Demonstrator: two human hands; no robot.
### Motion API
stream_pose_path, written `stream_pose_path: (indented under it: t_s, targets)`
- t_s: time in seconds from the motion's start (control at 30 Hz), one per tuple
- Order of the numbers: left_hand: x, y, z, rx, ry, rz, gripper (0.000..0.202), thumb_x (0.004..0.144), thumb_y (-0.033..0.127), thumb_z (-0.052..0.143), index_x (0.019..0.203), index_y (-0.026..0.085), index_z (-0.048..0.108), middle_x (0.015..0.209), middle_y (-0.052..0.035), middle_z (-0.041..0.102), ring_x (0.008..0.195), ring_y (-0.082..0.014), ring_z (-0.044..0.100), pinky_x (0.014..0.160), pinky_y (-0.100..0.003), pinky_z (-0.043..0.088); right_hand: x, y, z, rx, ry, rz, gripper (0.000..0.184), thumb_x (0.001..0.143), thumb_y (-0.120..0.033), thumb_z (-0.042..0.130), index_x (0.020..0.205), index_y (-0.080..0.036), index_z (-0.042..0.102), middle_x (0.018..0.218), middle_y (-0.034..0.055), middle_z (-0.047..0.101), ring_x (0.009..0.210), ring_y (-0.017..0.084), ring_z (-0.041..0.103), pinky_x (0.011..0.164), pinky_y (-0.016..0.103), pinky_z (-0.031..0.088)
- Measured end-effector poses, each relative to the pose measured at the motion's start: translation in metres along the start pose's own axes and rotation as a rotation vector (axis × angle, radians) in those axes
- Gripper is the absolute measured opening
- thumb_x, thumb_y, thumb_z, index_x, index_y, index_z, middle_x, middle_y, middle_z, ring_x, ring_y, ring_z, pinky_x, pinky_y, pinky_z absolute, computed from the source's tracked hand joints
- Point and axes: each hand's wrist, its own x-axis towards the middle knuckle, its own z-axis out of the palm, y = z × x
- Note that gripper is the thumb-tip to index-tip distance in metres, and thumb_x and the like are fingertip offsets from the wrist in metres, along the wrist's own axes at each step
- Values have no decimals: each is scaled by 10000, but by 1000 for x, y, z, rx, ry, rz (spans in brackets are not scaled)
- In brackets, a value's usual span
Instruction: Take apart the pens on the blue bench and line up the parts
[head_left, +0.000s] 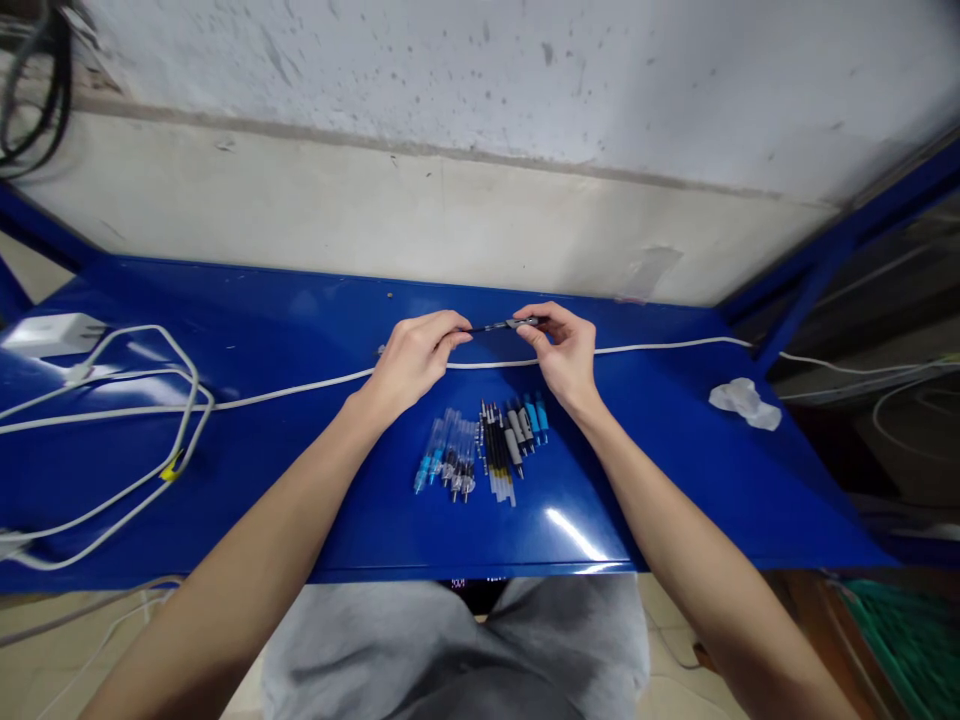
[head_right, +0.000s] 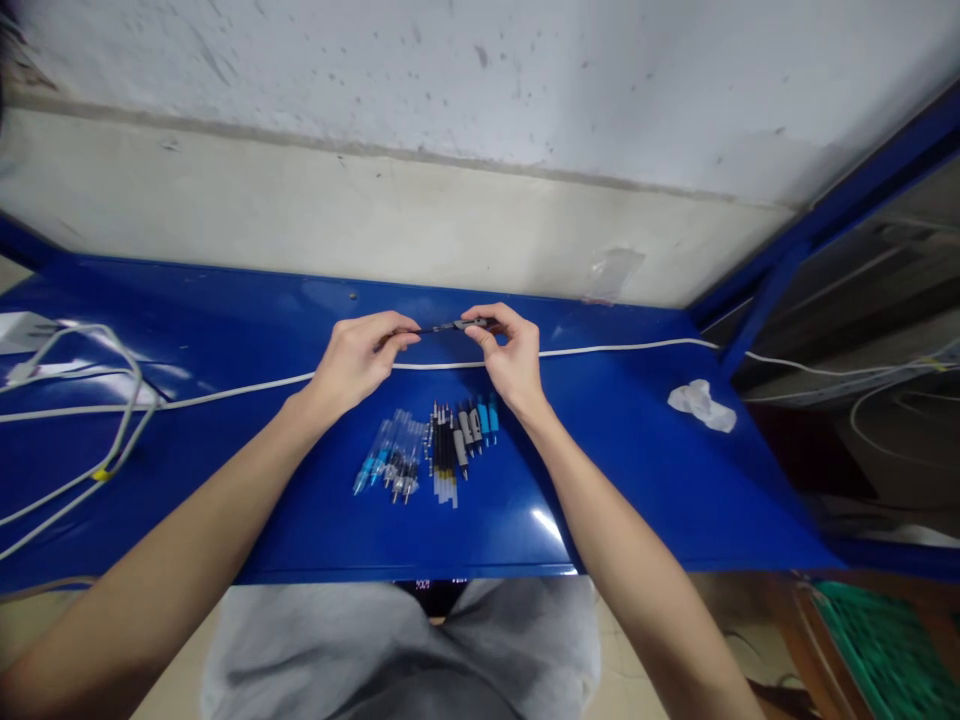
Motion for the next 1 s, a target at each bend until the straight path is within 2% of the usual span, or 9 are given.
stream_pose_path:
  t_s: [0.23, 0.5, 0.63, 0.73, 0.83, 1.0]
  targets:
    - [-1, 2, 0, -15, 7, 15, 168, 1009, 242, 593, 985, 151, 731, 872, -58, 752, 745, -149, 680, 689, -256, 501, -1, -6, 1, -42, -16, -35, 91, 863, -181, 711, 936, -215, 754, 967, 35, 766, 923, 199, 701, 803, 344, 540]
    - [-2, 4, 3, -47, 4, -5, 121, 998, 216, 594, 998, 159, 701, 884, -51, 738, 789, -148, 691, 696, -250, 508, 1, -14, -1, -108, -54, -183, 87, 909, -165, 702, 936, -223, 761, 932, 36, 754, 877, 186, 681, 757, 327, 531]
    - [-2, 7, 5, -78, -17, -60, 80, 985, 167, 575, 1004, 172, 653, 821, -14, 692, 723, -123, 650, 667, -237, 485, 0, -26, -3, -186, -65, -300, 133, 967, -181, 641, 954, -239, 760, 944, 41, 712, 880, 186, 661, 793, 343, 541]
    - [-2, 10, 5, -88, -60, -99, 97, 989, 138, 538, 1016, 182, 620, 769, 9, 653, 656, -103, 596, 648, -229, 465, 0, -34, -4, -236, -24, -361, 184, 997, -174, 594, 980, -252, 760, 974, 48, 685, 918, 195, 657, 825, 360, 541]
    - [-1, 10, 4, -103, -56, -109, 103, 985, 120, 523, 1001, 186, 601, 749, 16, 634, 639, -93, 569, 645, -225, 454, 0, -37, -5, -239, 23, -368, 193, 1002, -174, 585, 991, -259, 758, 990, 48, 671, 939, 201, 653, 827, 368, 539]
    - [-1, 11, 3, -116, -60, -116, 101, 991, 128, 510, 994, 188, 591, 741, 18, 622, 635, -92, 557, 638, -232, 445, 0, -35, -4, -228, 9, -339, 191, 1005, -186, 576, 984, -260, 751, 986, 40, 668, 924, 196, 649, 817, 371, 542]
